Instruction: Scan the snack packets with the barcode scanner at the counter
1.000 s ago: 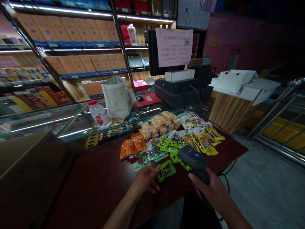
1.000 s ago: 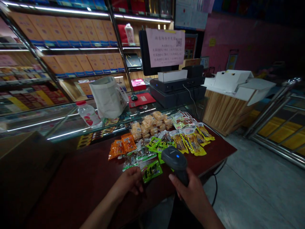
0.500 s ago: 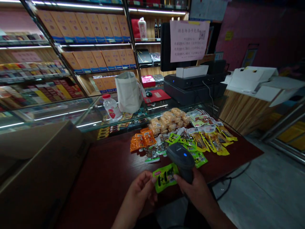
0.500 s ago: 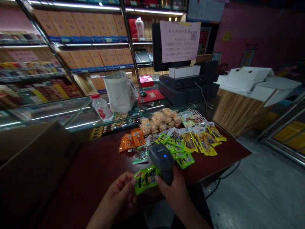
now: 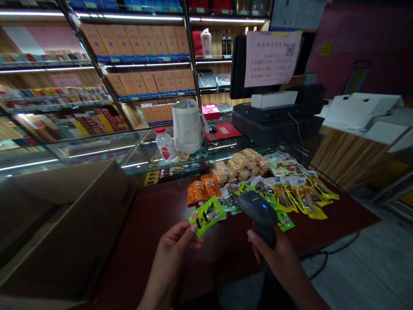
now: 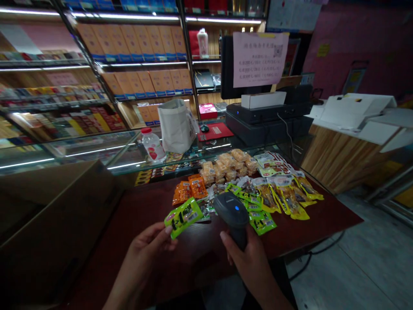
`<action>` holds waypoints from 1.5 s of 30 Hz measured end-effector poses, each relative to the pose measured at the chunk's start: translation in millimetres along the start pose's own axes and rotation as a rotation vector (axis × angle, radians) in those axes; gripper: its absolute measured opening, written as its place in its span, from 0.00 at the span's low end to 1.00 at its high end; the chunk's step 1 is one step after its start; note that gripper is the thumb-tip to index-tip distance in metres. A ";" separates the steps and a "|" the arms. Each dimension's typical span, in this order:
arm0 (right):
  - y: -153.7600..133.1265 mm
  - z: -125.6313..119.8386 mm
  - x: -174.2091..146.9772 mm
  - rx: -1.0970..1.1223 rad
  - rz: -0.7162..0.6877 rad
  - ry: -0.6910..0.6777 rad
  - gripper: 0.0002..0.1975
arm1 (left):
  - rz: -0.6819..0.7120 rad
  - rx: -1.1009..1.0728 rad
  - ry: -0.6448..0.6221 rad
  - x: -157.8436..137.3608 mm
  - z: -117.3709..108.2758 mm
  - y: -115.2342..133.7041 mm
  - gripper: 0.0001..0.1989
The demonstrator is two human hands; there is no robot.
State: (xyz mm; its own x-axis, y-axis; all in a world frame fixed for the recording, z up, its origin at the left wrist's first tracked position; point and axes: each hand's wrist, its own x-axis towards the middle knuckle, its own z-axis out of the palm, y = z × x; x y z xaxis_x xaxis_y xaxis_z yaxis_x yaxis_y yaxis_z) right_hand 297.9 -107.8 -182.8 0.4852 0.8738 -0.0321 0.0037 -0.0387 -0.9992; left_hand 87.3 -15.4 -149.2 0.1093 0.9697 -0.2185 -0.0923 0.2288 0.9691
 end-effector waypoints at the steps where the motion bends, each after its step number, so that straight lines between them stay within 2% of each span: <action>1: 1.6 -0.7 -1.2 0.004 0.006 -0.024 0.21 | 0.020 -0.001 0.037 2.0 -4.3 3.8 0.20; 5: -0.1 0.3 -11.9 -0.031 0.017 -0.147 0.20 | 0.082 0.038 0.134 7.4 -15.6 11.3 0.20; 10: -5.4 3.9 -24.6 -0.159 0.042 -0.235 0.17 | 0.121 0.130 0.169 8.1 -17.8 9.9 0.20; 15: -1.3 7.1 -28.2 -0.259 0.012 -0.226 0.20 | 0.158 0.160 0.216 7.1 -17.2 8.3 0.20; 22: -4.0 10.5 -30.8 -0.254 0.006 -0.236 0.22 | 0.161 0.171 0.229 9.2 -20.9 5.8 0.18; 27: -7.3 10.4 -30.7 -0.269 -0.051 -0.179 0.21 | 0.187 0.192 0.226 7.7 -19.2 6.6 0.16; 31: -6.8 10.6 -31.6 -0.258 -0.046 -0.228 0.20 | 0.193 0.216 0.235 5.8 -18.7 7.9 0.15; 35: -6.7 10.3 -32.7 -0.273 -0.057 -0.181 0.23 | 0.205 0.227 0.251 5.8 -21.8 6.4 0.15; 40: -10.9 10.9 -31.5 -0.280 -0.087 -0.209 0.20 | 0.208 0.239 0.223 7.3 -21.1 3.5 0.16; 43: -11.4 12.7 -31.4 -0.285 -0.068 -0.201 0.22 | 0.216 0.241 0.228 0.6 -22.5 10.1 0.17; 45: -10.9 12.3 -31.6 -0.281 -0.040 -0.190 0.23 | 0.266 0.258 0.284 -9.8 -31.1 25.0 0.16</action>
State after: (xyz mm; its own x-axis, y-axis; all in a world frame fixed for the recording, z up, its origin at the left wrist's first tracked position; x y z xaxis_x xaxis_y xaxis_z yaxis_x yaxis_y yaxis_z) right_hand 271.8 -129.0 -171.2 0.3080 0.9511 -0.0233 0.2734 -0.1120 -0.9554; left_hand 53.1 -16.5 -126.3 -0.1632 0.9852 0.0532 0.1730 -0.0245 0.9846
